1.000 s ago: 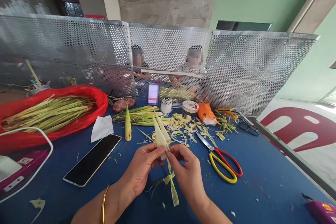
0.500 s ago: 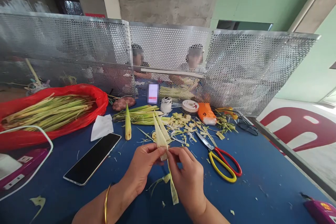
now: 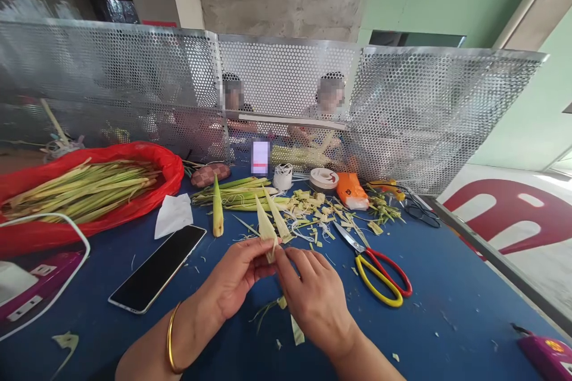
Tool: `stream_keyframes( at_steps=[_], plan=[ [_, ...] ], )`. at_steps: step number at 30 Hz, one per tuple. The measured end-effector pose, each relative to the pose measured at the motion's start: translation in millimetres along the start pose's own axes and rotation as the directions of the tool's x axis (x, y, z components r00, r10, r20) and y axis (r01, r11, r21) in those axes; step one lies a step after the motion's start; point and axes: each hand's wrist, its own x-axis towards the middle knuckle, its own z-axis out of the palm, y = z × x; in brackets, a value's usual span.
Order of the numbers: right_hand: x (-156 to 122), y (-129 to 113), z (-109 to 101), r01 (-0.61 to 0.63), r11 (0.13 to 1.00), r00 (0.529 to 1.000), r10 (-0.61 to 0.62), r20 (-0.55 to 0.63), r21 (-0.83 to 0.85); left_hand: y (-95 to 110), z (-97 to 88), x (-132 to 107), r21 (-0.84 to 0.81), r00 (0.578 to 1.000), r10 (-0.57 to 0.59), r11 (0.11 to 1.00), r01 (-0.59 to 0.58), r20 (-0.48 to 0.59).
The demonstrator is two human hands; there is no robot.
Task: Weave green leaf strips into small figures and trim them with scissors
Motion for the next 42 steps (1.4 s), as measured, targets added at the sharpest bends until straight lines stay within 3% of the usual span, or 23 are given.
stream_keyframes(
  at_steps=[4, 10, 18, 21, 24, 27, 30, 38, 42],
  plan=[
    [0.6, 3.2, -2.2, -0.026, 0.999, 1.000, 0.026, 0.009, 0.047, 2.9, 0.3, -2.6, 0.075, 1.000, 0.004, 0.997, -0.004, -0.009],
    [3.3, 15.5, -9.2, -0.106, 0.953, 0.992, 0.120, -0.034, 0.284, 6.5, 1.5, -3.0, 0.135, 0.999, -0.014, 0.991, 0.018, -0.035],
    [7.3, 14.8, -10.7, 0.024, 0.949, 0.995, 0.008, -0.100, 0.314, 1.5, 0.9, -3.4, 0.195, 0.996, -0.062, 0.979, 0.049, 0.057],
    [8.2, 13.8, -10.1, -0.004, 0.944, 0.996, 0.033, -0.083, 0.330, -1.2, 1.2, -2.6, 0.210, 0.998, -0.001, 0.978, -0.014, 0.068],
    [7.9, 11.8, -9.6, -0.141, 0.905, 0.988, 0.155, -0.002, 0.400, -4.2, 3.2, -1.8, 0.252, 0.993, 0.111, 0.960, -0.119, 0.045],
    [7.5, 8.3, -9.4, -0.360, 0.780, 0.930, 0.345, 0.128, 0.513, -7.3, 5.1, -1.7, 0.275, 0.984, 0.173, 0.945, -0.178, 0.041],
    [8.2, 5.2, -10.2, -0.493, 0.637, 0.858, 0.466, 0.214, 0.593, -8.7, 5.6, -2.3, 0.274, 0.983, 0.179, 0.944, -0.185, 0.046],
    [9.4, 8.4, -10.5, -0.612, 0.544, 0.764, 0.595, 0.251, 0.573, -6.7, 6.3, -4.7, 0.313, 0.983, 0.163, 0.932, -0.183, 0.090],
    [6.9, 13.7, -6.3, -0.666, 0.451, 0.707, 0.635, 0.311, 0.594, -5.2, 7.9, -6.5, 0.349, 0.978, 0.151, 0.917, -0.194, 0.147]
  ],
)
